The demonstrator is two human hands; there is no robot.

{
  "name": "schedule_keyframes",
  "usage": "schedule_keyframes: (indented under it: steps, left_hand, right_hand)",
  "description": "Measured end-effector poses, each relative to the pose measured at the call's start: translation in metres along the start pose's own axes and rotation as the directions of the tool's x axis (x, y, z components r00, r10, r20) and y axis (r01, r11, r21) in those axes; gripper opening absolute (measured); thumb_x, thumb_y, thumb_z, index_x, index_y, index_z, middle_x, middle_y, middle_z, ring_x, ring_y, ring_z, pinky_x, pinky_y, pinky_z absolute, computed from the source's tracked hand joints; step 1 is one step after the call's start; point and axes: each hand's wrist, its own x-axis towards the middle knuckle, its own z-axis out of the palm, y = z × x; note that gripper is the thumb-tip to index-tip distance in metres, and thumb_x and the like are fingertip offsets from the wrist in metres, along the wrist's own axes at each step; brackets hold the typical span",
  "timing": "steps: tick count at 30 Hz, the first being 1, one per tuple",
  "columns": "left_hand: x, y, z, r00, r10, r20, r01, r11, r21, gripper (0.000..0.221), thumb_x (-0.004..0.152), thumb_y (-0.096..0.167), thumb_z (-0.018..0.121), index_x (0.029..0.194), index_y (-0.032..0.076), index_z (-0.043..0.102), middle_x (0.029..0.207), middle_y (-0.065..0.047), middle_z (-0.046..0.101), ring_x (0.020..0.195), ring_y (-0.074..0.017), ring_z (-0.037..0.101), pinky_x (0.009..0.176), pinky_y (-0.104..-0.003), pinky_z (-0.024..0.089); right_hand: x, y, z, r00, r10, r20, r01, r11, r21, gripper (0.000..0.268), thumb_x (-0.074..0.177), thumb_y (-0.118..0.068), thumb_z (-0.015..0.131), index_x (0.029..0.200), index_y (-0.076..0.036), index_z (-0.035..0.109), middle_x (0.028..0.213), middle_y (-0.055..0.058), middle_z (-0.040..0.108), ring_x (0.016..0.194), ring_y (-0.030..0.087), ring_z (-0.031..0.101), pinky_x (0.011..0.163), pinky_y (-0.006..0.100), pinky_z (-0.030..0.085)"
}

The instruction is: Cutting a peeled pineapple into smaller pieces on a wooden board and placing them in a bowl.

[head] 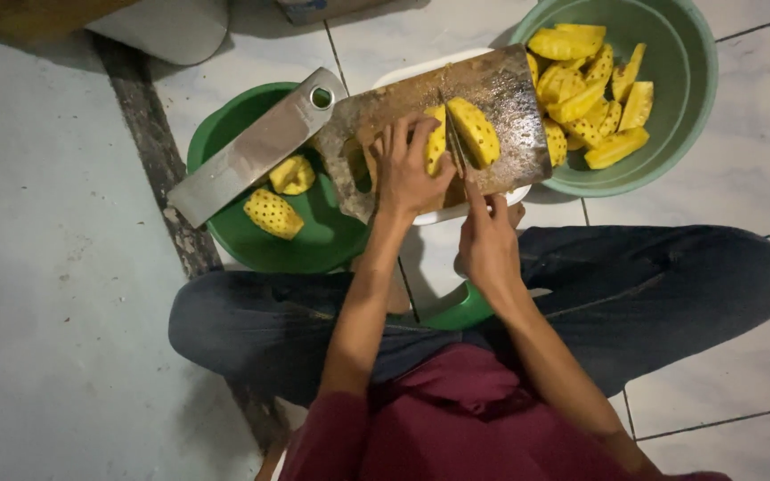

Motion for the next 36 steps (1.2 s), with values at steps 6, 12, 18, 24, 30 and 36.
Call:
schedule_keyframes:
  steps: [6,12,18,24,30,36]
  left_hand:
    - [0.001,0.003,-0.001,1.000,0.008,-0.009,-0.008,1.000,-0.005,0.046,0.077,0.026,0.069,0.121,0.017,0.060,0.118,-0.007,0.052,0.104,-0.0278,0.055,0.085,-0.043,0.040]
    - [-0.003,0.000,0.006,1.000,-0.005,-0.025,0.005,1.000,-0.003,0.052,0.077,0.024,0.065,0.128,0.016,0.057,0.119,-0.008,0.052,0.103,-0.0303,0.055,0.083,-0.044,0.040]
    - [0.002,0.013,-0.013,0.998,-0.037,-0.059,0.036,0.999,-0.027,0.045,0.085,0.018,0.054,0.129,0.015,0.054,0.123,-0.009,0.052,0.105,-0.0313,0.056,0.087,-0.043,0.039]
    - [-0.004,0.000,-0.003,0.993,-0.070,-0.096,0.060,0.993,-0.101,0.044,0.093,0.036,0.051,0.133,0.018,0.053,0.124,-0.006,0.053,0.110,-0.0287,0.056,0.090,-0.042,0.036]
    - [-0.011,-0.008,0.001,0.985,-0.144,-0.089,0.142,0.989,-0.036,0.038,0.091,0.037,0.058,0.123,0.016,0.058,0.112,-0.005,0.055,0.103,-0.0291,0.058,0.091,-0.045,0.036]
    - [0.003,0.031,-0.011,0.941,-0.330,0.071,0.315,0.934,0.168,0.088,0.073,0.047,0.080,0.138,-0.001,0.045,0.125,-0.029,0.054,0.114,-0.0500,0.057,0.090,-0.063,0.042]
  right_hand:
    - [-0.031,-0.012,-0.023,0.994,0.043,0.105,-0.046,0.999,0.029,0.065,0.092,-0.002,0.057,0.154,-0.014,0.045,0.116,0.024,0.057,0.089,0.056,0.067,0.070,0.060,0.058]
    - [-0.082,0.038,-0.016,0.992,0.097,0.074,-0.096,0.995,-0.014,0.058,0.087,-0.009,0.068,0.144,-0.021,0.060,0.108,0.005,0.058,0.092,0.033,0.072,0.069,0.042,0.061]
    - [-0.065,0.024,-0.018,0.998,0.031,-0.047,-0.028,0.998,0.057,0.067,0.083,-0.003,0.068,0.147,-0.022,0.059,0.101,0.010,0.059,0.088,0.038,0.070,0.067,0.046,0.059]
    - [-0.045,0.023,-0.023,0.989,-0.044,-0.139,0.060,0.992,0.114,0.052,0.086,-0.002,0.066,0.136,-0.012,0.067,0.101,0.015,0.062,0.087,0.041,0.068,0.069,0.047,0.057]
    - [-0.053,0.024,-0.031,0.983,-0.048,-0.177,0.071,0.989,0.128,0.053,0.085,0.000,0.066,0.137,-0.013,0.069,0.103,0.013,0.066,0.094,0.037,0.070,0.081,0.044,0.057]
    - [-0.038,0.023,-0.056,0.957,-0.049,-0.287,0.098,0.982,0.160,0.052,0.087,0.008,0.067,0.138,0.000,0.064,0.104,0.023,0.064,0.098,0.048,0.066,0.081,0.050,0.053]
